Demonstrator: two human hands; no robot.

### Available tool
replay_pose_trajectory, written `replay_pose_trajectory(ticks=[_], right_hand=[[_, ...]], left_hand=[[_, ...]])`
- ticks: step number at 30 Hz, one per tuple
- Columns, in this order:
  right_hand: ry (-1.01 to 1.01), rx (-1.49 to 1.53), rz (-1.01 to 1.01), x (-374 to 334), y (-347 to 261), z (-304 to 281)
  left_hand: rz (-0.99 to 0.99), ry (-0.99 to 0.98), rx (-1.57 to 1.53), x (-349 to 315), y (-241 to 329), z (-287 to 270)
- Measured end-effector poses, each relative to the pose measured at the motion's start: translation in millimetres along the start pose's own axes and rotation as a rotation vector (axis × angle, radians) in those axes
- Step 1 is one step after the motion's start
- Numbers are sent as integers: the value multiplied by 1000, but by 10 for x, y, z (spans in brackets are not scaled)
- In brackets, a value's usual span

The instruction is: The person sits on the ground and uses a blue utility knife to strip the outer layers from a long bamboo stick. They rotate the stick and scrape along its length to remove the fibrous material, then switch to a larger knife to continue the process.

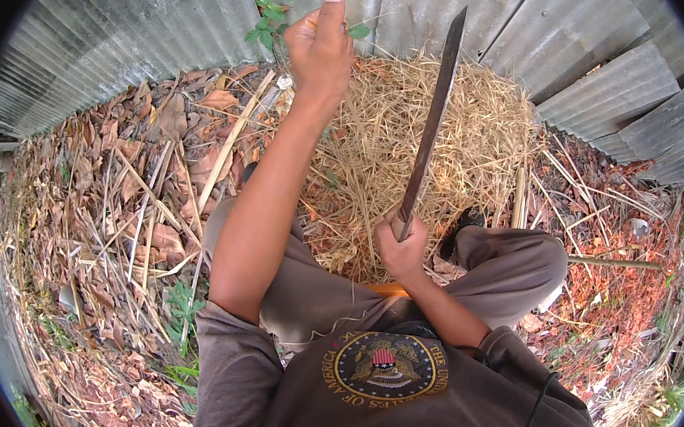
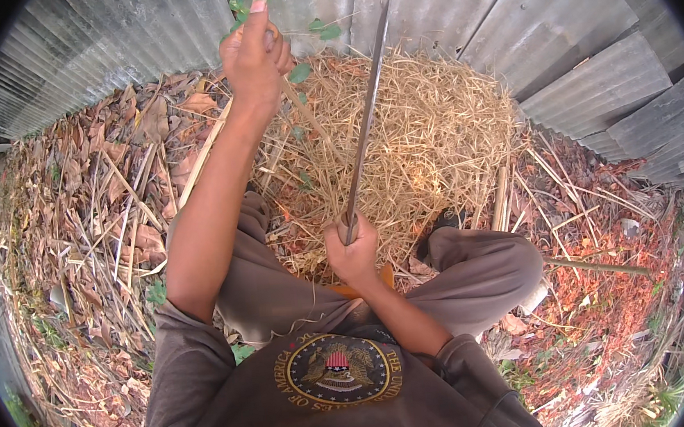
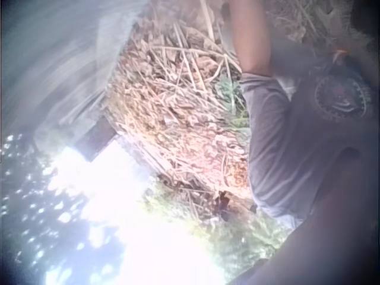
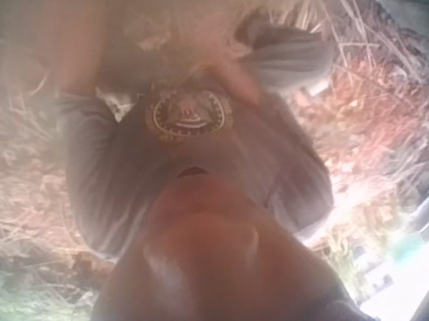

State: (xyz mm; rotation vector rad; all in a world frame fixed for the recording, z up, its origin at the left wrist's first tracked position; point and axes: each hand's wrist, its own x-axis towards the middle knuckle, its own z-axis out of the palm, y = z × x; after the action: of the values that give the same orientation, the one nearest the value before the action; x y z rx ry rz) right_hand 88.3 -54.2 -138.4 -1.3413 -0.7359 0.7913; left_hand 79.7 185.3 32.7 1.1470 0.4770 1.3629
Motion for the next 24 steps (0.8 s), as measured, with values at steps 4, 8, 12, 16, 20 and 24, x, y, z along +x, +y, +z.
replay_pose_trajectory(ticks=[4, 8, 12, 16, 20, 24], right_hand=[[62, 112, 1053, 21, 444, -81], [-15, 87, 705, 106, -123, -175], [-27, 115, 157, 134, -428, 123], [-108, -131, 415, 14, 366, 158], [-136, 77, 821, 209, -176, 208], [-148, -85, 206, 246, -481, 252]], left_hand=[[52, 240, 51, 59, -31, -19], [63, 339, 87, 74, -86, -148], [124, 443, 97, 117, -62, -37], [161, 500, 123, 159, -82, 81], [171, 557, 128, 262, -109, -133], [195, 549, 130, 288, -119, -70]])
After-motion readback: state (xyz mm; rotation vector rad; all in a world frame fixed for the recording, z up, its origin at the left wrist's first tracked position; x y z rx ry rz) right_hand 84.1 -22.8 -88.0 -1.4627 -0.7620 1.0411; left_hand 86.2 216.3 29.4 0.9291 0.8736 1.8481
